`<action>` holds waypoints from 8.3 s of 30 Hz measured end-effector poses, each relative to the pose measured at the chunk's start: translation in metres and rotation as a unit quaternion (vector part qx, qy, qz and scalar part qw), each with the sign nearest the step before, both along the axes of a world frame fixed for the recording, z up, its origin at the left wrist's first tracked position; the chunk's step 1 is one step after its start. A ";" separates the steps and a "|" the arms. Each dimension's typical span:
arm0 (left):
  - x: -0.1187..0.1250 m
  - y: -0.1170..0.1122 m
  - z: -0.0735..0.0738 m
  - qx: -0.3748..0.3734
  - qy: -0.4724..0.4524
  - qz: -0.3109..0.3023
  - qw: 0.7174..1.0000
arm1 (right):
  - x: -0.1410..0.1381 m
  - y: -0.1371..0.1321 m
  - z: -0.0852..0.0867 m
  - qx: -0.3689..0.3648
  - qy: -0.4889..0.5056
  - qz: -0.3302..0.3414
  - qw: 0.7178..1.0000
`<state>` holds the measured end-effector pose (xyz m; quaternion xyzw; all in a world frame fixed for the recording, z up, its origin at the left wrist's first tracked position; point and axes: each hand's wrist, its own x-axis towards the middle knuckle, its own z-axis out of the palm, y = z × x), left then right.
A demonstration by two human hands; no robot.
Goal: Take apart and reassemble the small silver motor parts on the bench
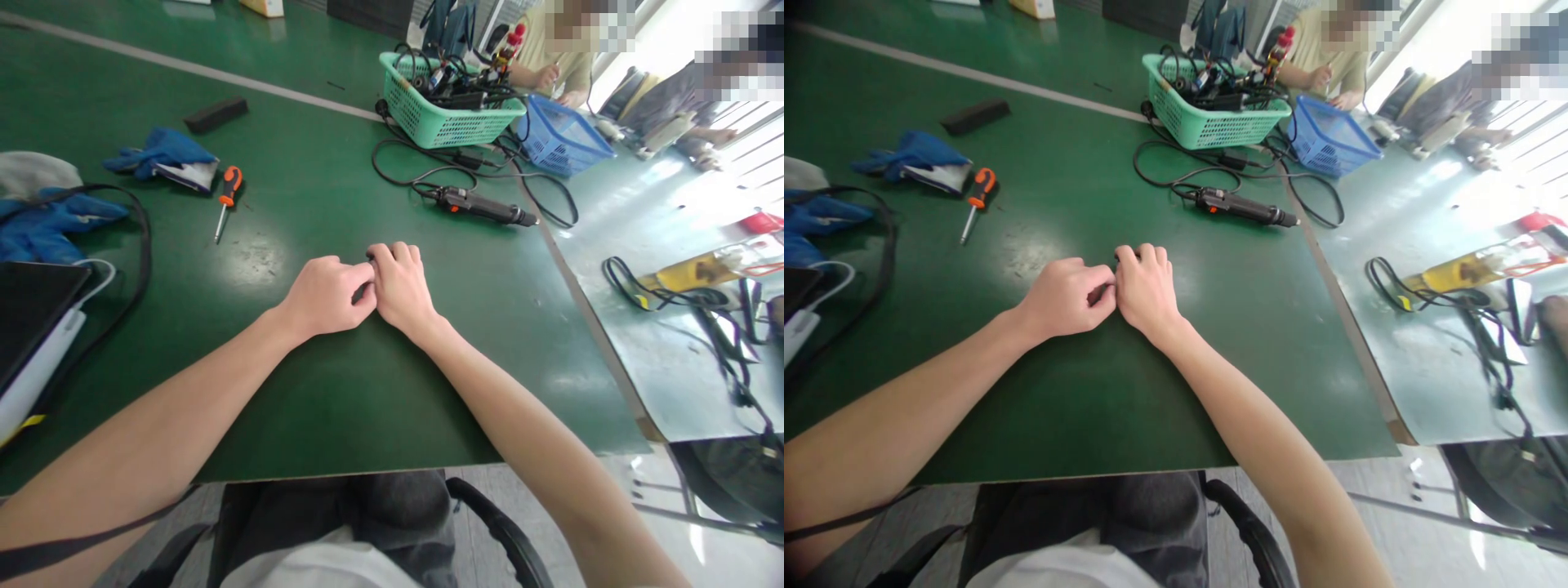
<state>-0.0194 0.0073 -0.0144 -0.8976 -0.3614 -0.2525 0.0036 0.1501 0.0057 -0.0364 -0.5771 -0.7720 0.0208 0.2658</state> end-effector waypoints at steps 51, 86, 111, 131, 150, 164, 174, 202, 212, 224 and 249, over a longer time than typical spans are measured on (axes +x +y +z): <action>0.012 0.003 0.010 -0.093 0.131 0.077 0.984 | 0.046 -0.043 0.016 -0.012 0.020 0.170 0.985; 0.006 0.003 0.007 -0.062 0.119 -0.074 0.988 | 0.046 -0.045 0.018 -0.020 0.036 0.174 0.984; 0.005 0.003 0.007 -0.076 0.111 -0.084 0.987 | 0.048 -0.045 0.017 -0.032 0.050 0.192 0.980; 0.006 0.003 0.006 -0.071 0.108 -0.087 0.988 | 0.049 -0.044 0.018 -0.042 0.061 0.200 0.977; 0.007 0.002 0.004 -0.069 0.118 -0.076 0.988 | 0.047 -0.045 0.016 -0.026 0.060 0.188 0.980; 0.007 0.002 0.002 -0.062 0.119 -0.059 0.989 | 0.047 -0.045 0.015 -0.021 0.056 0.177 0.982; 0.008 0.002 0.002 -0.064 0.112 -0.060 0.990 | 0.048 -0.045 0.014 -0.018 0.064 0.179 0.982; 0.008 0.003 0.002 -0.057 0.107 -0.064 0.991 | 0.048 -0.044 0.011 -0.011 0.049 0.163 0.985; 0.008 0.004 -0.001 -0.056 0.108 -0.058 0.991 | 0.048 -0.044 0.012 -0.012 0.052 0.164 0.985; 0.008 0.002 0.002 -0.069 0.094 -0.053 0.992 | 0.048 -0.045 0.011 -0.017 0.053 0.158 0.986; 0.007 0.002 0.001 -0.059 0.105 -0.051 0.991 | 0.047 -0.045 0.012 -0.012 0.066 0.175 0.982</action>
